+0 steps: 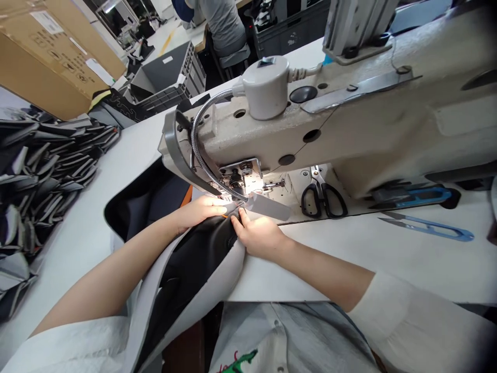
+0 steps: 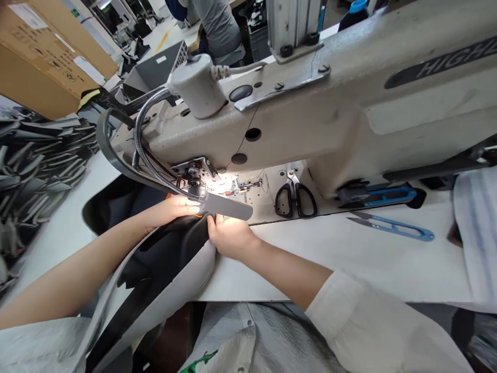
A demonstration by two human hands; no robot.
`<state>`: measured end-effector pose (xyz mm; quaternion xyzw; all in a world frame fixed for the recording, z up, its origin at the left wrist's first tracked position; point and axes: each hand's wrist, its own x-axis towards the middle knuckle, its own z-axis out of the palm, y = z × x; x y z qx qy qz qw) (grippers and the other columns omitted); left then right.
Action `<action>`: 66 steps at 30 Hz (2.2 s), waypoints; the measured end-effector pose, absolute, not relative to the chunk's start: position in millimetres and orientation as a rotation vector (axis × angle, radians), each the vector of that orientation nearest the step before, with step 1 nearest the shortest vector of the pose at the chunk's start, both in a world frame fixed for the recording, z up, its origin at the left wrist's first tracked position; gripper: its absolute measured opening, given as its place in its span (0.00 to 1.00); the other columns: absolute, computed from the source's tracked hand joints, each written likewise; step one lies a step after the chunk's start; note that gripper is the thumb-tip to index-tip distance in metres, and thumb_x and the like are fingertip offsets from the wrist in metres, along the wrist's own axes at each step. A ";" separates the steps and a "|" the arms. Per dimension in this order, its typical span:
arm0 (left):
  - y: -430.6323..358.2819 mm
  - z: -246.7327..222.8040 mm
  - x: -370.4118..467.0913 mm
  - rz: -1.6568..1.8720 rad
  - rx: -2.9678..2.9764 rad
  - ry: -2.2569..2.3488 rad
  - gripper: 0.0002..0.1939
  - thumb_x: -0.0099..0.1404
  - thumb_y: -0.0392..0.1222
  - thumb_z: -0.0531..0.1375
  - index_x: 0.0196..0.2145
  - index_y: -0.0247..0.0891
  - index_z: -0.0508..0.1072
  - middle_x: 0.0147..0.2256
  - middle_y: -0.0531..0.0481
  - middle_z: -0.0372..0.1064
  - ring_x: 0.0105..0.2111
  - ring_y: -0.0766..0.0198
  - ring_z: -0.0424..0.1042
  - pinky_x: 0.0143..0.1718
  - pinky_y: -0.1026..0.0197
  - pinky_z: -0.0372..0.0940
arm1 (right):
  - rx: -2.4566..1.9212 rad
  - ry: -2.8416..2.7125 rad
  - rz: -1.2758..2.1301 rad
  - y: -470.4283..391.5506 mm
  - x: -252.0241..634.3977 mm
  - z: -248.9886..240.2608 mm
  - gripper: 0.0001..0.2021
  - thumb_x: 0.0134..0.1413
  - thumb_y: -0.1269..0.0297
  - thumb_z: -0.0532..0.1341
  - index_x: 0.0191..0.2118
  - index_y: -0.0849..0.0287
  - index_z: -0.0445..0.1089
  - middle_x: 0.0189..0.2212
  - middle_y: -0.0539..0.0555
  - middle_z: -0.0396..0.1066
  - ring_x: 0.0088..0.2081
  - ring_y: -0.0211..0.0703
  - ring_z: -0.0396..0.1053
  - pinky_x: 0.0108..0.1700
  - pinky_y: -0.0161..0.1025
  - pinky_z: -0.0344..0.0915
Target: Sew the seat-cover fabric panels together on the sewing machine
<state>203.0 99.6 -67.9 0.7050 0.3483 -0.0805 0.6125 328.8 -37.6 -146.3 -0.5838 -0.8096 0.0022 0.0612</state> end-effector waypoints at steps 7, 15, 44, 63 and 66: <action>90.0 -61.5 206.8 -0.175 1.671 0.927 0.16 0.57 0.42 0.60 0.43 0.37 0.76 0.46 0.49 0.73 0.50 0.54 0.67 0.56 0.54 0.57 | -1.800 -2.297 -0.139 -43.3 318.2 -151.4 0.22 0.58 0.77 0.45 0.58 0.74 0.58 0.52 0.76 0.62 0.36 0.49 0.71 0.30 0.40 0.65; 94.3 -60.6 206.0 -0.206 1.657 0.946 0.14 0.57 0.43 0.59 0.39 0.38 0.77 0.41 0.51 0.75 0.48 0.54 0.68 0.55 0.55 0.58 | -1.870 -2.212 0.219 -37.2 332.0 -135.7 0.24 0.51 0.72 0.52 0.56 0.65 0.61 0.55 0.68 0.61 0.35 0.45 0.71 0.30 0.36 0.64; 77.9 -76.3 213.1 -0.195 2.375 0.784 0.17 0.64 0.41 0.49 0.47 0.38 0.72 0.44 0.46 0.72 0.47 0.56 0.67 0.53 0.55 0.58 | -1.626 -2.087 -0.224 -60.4 348.7 -150.7 0.20 0.58 0.76 0.48 0.55 0.60 0.61 0.40 0.59 0.69 0.38 0.43 0.65 0.35 0.38 0.55; 90.0 -94.2 190.2 -0.094 2.415 0.661 0.02 0.52 0.33 0.53 0.24 0.38 0.62 0.25 0.54 0.63 0.26 0.66 0.63 0.29 0.64 0.58 | -2.101 -1.611 -0.169 -106.7 411.6 -152.4 0.09 0.56 0.66 0.57 0.41 0.62 0.70 0.43 0.61 0.62 0.43 0.49 0.60 0.46 0.42 0.59; 91.9 -94.5 189.0 -0.098 2.340 0.671 0.01 0.52 0.34 0.54 0.25 0.38 0.62 0.25 0.54 0.62 0.26 0.66 0.62 0.29 0.65 0.58 | -2.223 -1.629 -0.152 -110.5 409.1 -144.1 0.16 0.54 0.66 0.58 0.49 0.63 0.67 0.42 0.63 0.61 0.41 0.51 0.62 0.39 0.40 0.62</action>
